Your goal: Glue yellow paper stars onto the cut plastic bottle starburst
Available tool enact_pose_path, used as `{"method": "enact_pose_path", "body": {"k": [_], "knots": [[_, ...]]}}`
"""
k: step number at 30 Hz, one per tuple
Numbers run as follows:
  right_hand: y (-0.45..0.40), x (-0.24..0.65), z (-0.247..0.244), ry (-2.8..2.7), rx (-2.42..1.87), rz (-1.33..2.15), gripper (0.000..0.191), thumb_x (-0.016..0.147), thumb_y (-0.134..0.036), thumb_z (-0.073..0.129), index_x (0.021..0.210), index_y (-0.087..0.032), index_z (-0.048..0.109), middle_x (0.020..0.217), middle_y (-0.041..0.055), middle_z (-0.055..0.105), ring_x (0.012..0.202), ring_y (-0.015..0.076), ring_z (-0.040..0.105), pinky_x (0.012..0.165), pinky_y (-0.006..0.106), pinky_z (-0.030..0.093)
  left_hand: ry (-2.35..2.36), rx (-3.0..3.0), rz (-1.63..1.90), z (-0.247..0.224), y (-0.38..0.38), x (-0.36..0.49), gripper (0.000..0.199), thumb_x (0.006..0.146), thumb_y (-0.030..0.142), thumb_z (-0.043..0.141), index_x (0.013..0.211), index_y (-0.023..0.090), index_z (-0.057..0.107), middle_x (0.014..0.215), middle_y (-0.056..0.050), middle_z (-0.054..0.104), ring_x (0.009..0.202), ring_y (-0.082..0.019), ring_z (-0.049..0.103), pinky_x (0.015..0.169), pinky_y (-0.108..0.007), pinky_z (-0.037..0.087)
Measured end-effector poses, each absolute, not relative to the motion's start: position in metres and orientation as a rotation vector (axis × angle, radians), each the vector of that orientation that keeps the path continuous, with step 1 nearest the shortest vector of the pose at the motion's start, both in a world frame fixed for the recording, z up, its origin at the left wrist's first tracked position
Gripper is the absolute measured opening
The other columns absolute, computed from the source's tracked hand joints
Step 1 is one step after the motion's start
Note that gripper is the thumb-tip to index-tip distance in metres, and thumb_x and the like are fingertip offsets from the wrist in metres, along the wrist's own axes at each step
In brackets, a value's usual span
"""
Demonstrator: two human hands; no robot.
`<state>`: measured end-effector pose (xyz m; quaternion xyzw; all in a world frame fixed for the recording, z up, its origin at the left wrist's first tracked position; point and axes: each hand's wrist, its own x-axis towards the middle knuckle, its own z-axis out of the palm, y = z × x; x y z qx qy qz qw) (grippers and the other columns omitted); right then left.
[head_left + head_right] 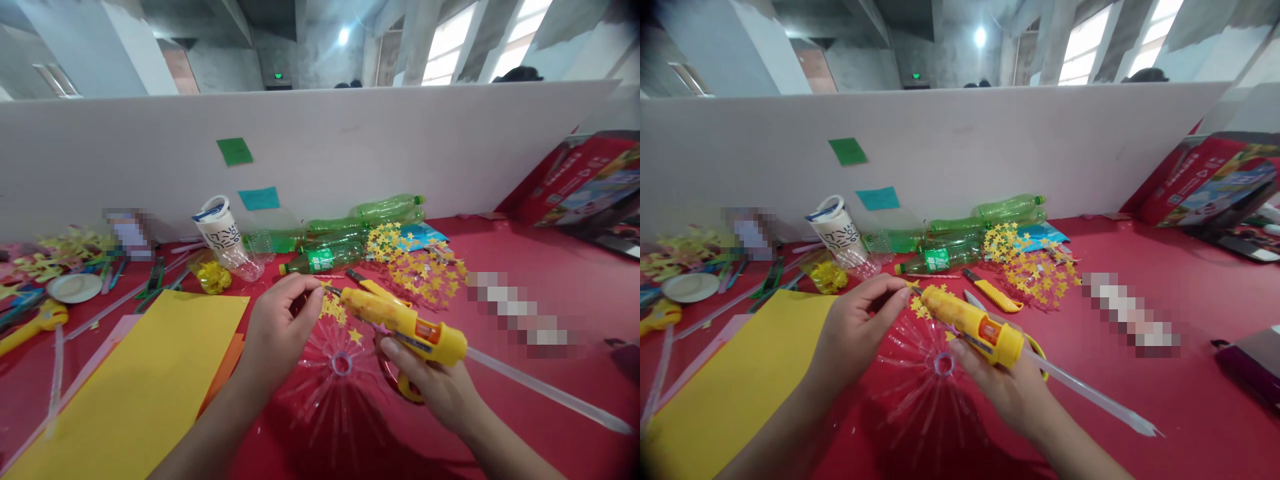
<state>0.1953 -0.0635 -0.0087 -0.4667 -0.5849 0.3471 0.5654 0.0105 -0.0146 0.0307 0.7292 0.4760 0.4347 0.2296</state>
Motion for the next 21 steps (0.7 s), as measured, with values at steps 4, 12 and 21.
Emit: {"method": "enact_pose_path", "body": {"k": [4,12,21], "knots": [[-0.0629,0.1942,-0.016,-1.363,-1.09,0.806,0.018,0.079,-0.039,0.064,0.087,-0.027,0.073,0.071,0.0025,0.072,0.063,0.0228,0.068,0.052,0.032,0.059,1.312,2.033,1.198,0.0302,-0.0149,0.0101,0.013,0.088,0.021,0.051,0.077,0.02,0.059,0.075,0.003,0.059,0.069,-0.01,0.053,0.063,-0.021,0.04],[-0.0622,0.196,-0.0167,-1.385,-1.11,0.796,0.016,0.078,-0.039,0.065,0.086,-0.027,0.073,0.069,0.0021,0.072,0.061,0.0237,0.068,0.051,0.033,0.059,1.333,2.047,1.201,0.03,-0.0137,0.0121,0.014,0.087,0.02,0.051,0.076,0.02,0.06,0.074,0.003,0.059,0.068,-0.01,0.054,0.062,-0.021,0.04],[-0.0624,0.1954,-0.0113,-1.395,-1.128,0.807,0.017,0.078,-0.04,0.064,0.083,-0.025,0.072,0.069,0.0018,0.072,0.058,0.0214,0.067,0.049,0.03,0.058,1.343,2.05,1.198,0.0317,-0.0146,0.0121,0.014,0.087,0.02,0.051,0.075,0.02,0.06,0.074,0.002,0.059,0.069,-0.011,0.054,0.062,-0.022,0.04]]}}
